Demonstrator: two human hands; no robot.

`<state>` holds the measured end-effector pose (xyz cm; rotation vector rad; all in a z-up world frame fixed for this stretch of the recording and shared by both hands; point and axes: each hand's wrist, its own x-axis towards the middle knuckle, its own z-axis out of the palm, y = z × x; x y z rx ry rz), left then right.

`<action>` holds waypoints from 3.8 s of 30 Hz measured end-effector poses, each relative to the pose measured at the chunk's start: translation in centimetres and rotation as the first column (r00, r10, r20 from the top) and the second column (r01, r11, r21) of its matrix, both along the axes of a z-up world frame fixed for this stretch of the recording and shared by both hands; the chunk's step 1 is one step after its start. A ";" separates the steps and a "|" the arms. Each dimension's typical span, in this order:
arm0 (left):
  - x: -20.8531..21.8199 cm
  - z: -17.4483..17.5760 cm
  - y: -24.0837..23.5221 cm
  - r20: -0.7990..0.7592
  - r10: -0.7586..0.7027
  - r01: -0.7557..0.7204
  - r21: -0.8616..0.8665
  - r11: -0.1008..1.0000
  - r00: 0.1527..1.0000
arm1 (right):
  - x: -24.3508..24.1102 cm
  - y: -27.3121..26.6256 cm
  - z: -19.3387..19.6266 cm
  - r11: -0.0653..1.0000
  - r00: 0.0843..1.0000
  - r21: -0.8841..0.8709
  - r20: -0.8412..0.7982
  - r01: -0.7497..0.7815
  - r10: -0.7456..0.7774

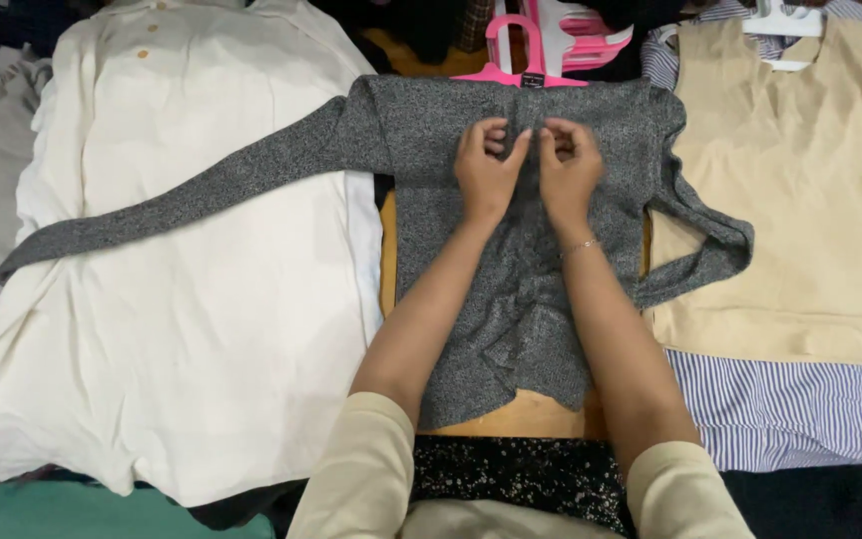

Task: The person buttons a grey cardigan and a white polo shirt laid out on a wooden surface. They use their hands to fasten the buttons on each garment and place a hanger inside the white polo shirt.

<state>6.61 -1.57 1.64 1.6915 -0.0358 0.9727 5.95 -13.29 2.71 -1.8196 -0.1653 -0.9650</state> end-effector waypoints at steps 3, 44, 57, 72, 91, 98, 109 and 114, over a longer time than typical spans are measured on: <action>1.0 -1.2 0.0 -0.001 0.043 -0.043 0.024 0.999 0.999 | -0.2 1.4 0.1 0.993 0.997 -0.108 0.061 0.052 -0.046; -1.0 -0.9 0.4 -0.022 -0.379 0.361 -0.263 0.895 0.925 | -1.0 1.3 -0.5 0.996 0.994 -0.089 0.111 -0.014 0.024; -1.2 0.3 2.4 -0.023 -0.485 0.442 -0.376 0.815 0.874 | -0.9 0.4 0.5 0.994 0.983 -0.042 0.159 0.099 -0.091; 0.0 3.5 13.5 -0.297 0.308 -0.235 0.258 0.937 0.904 | 3.5 -11.1 -4.7 0.755 0.760 -0.095 0.059 0.649 -0.647; -2.0 6.5 14.2 -0.319 -0.064 0.065 -0.006 0.998 0.945 | -3.5 -14.0 3.2 0.978 0.992 0.207 0.122 -0.026 0.001; -7.3 11.3 16.2 -0.212 -0.070 0.123 0.249 0.961 0.975 | -14.2 -15.7 11.2 0.954 0.851 0.161 -0.433 -0.253 0.299; -18.2 9.0 18.9 -0.884 -0.096 0.779 0.347 0.523 0.458 | -21.6 -21.8 5.2 0.670 0.490 -0.379 -0.871 -0.638 -0.027; -19.3 6.9 14.4 -0.607 0.019 0.539 0.718 0.440 0.794 | -22.6 -14.5 9.7 0.658 0.629 -0.570 -0.755 -0.492 -0.184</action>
